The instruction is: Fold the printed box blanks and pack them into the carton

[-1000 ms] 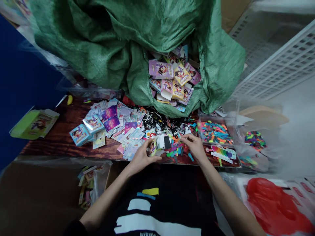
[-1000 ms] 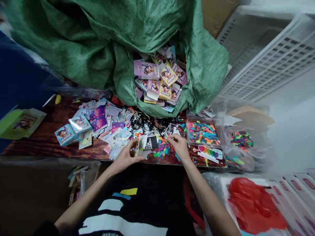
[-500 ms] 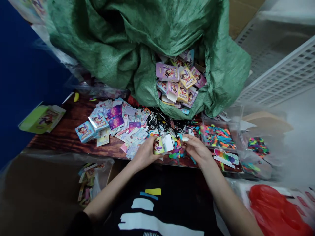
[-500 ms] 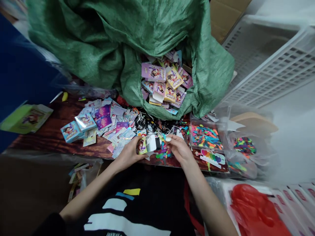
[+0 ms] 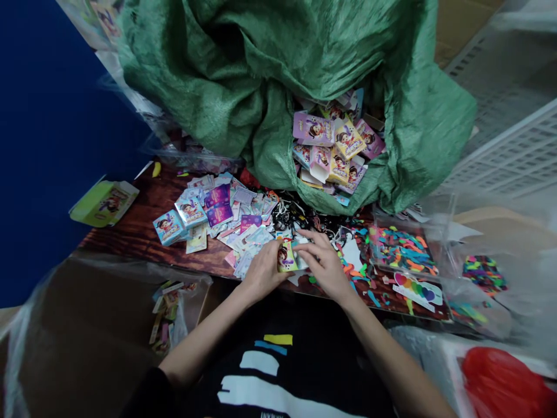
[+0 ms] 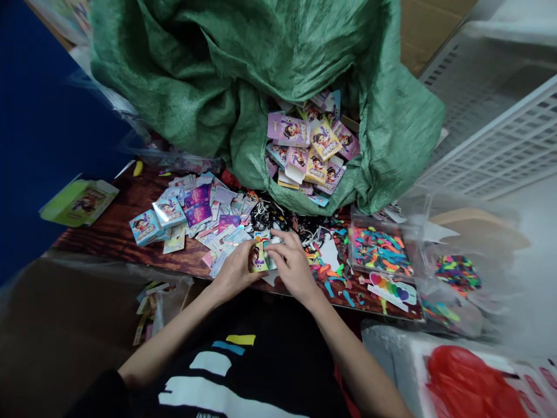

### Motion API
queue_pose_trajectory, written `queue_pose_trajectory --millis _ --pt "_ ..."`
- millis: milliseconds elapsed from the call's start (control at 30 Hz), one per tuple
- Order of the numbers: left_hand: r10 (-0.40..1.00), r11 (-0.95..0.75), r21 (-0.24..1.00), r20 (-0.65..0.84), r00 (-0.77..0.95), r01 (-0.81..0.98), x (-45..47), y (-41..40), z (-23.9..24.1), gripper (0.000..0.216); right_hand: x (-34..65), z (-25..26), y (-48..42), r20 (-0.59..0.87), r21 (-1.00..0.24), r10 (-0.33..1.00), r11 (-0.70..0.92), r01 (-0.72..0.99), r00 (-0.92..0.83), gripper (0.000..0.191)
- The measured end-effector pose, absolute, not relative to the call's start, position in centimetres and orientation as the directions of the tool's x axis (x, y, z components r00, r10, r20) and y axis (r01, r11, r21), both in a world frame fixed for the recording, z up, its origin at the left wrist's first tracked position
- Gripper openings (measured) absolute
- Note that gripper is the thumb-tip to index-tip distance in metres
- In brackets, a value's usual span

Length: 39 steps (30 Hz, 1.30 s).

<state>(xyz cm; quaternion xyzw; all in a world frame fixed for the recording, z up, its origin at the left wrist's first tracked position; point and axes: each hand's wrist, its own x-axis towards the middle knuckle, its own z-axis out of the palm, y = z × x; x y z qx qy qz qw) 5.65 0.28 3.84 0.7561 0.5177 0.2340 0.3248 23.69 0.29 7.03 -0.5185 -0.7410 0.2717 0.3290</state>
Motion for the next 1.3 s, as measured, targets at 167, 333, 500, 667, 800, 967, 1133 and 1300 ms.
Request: queue_pose_trajectory --millis 167,333,500,667,800,967,1133,1300 --pt "0.929 -0.284 0.731 0.05 0.367 0.62 5.4 0.1 3.4 0.058 23.0 7.1 -1.5 0.228 -0.68 0.944 0.331 0.655 -0.24 0.021" --pt "0.93 -0.28 0.725 0.041 0.366 0.629 5.0 -0.2 2.8 0.056 24.0 7.1 -2.2 0.187 -0.78 0.956 0.285 0.558 -0.227 0.022" --pt "0.961 -0.191 0.715 -0.004 0.277 0.673 4.5 0.2 3.1 0.061 28.2 6.2 1.6 0.185 -0.803 0.983 0.142 0.578 0.016 0.022" --pt "0.967 -0.195 0.709 0.024 0.253 0.678 5.0 0.8 3.9 0.062 27.9 5.0 6.1 0.178 -0.46 0.982 0.024 0.887 0.066 0.017" --pt "0.986 -0.135 0.703 0.024 0.166 0.698 3.8 1.3 4.3 0.061 27.6 5.5 7.2 0.181 -0.518 0.981 0.03 0.855 0.076 0.016" --pt "0.998 -0.058 0.699 0.026 0.056 0.712 1.6 2.2 4.1 0.063 29.7 7.5 6.7 0.077 -0.975 0.989 0.048 0.217 0.128 0.016" --pt "0.997 -0.08 0.738 0.048 0.066 0.67 1.8 2.6 3.7 0.064 29.5 8.1 6.1 -0.153 -0.988 0.988 -0.153 -0.014 0.02 0.024" --pt "0.997 -0.065 0.8 0.023 0.078 0.597 1.4 2.2 3.3 0.063 29.1 7.7 5.5 -0.256 -0.906 0.959 -0.283 -0.314 -0.123 0.026"
